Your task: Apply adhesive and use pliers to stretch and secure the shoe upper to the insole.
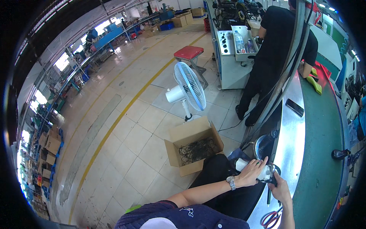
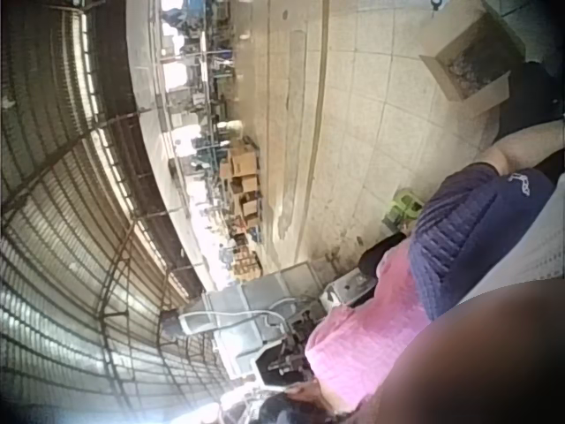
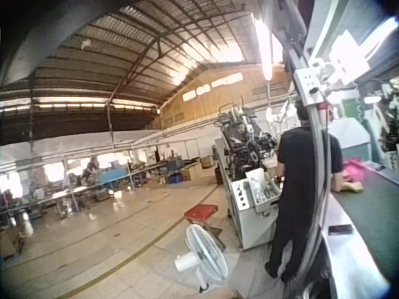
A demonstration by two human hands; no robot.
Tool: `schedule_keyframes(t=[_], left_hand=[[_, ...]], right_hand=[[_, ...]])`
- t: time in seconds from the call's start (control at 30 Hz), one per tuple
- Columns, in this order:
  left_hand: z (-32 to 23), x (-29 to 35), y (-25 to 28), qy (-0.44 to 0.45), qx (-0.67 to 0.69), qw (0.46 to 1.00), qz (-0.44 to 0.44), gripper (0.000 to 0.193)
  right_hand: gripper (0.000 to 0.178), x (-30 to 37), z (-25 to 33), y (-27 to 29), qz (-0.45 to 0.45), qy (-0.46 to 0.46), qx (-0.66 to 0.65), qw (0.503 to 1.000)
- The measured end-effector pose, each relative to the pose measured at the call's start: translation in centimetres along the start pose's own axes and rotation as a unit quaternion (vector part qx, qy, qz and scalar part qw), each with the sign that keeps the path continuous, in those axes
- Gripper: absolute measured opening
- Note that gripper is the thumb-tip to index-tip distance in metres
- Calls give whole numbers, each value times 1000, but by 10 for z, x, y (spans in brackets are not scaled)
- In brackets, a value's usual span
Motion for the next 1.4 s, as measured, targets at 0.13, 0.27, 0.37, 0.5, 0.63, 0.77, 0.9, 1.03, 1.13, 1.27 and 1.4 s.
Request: schedule_keyframes(t=[0.13, 0.27, 0.37, 0.5, 0.63, 0.77, 0.9, 1.03, 1.13, 1.27, 1.4], left_hand=[[1, -1, -1, -2, 11, 1000, -3, 117], [0, 0, 2, -7, -15, 999, -49, 118], [-1, 0, 5, 4, -11, 1000, -23, 119], [-2, 0, 6, 14, -1, 1000, 21, 120], [-3, 0, 6, 14, -10, 999, 27, 121], [-3, 0, 5, 10, -9, 1000, 26, 122], [-3, 1, 6, 9, -7, 1000, 26, 122], [-3, 0, 6, 9, -7, 999, 32, 121], [-3, 0, 6, 18, 4, 999, 49, 120], [-3, 0, 7, 16, 2, 999, 44, 119], [-4, 1, 8, 14, -5, 999, 38, 118]], right_hand=[[65, -1, 0, 0, 31, -30, 4, 999], [65, -1, -2, 0, 7, -28, 17, 999], [65, 2, 6, 2, 1, -35, 23, 999], [66, 4, 12, 3, 12, -49, 29, 998], [64, 3, 7, 1, 5, -36, 24, 999], [53, 0, -4, -1, -18, 1, 17, 1000], [54, 0, -1, -1, -14, -10, 14, 1000], [54, 1, -2, -2, -9, 0, 17, 1000], [51, 1, -2, -1, -29, 12, 26, 999], [51, 2, 1, -1, -22, 4, 24, 999], [52, 3, 6, 0, -17, -4, 21, 1000]])
Point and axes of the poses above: each hand's wrist, its own x-axis away from the middle knuckle, its own y-axis out of the back of the hand, z = x × y, the point moved 6 cm from there along -x, towards the middle knuckle, and after that the axes turned 10 degrees about z, right-handed, at the moved point
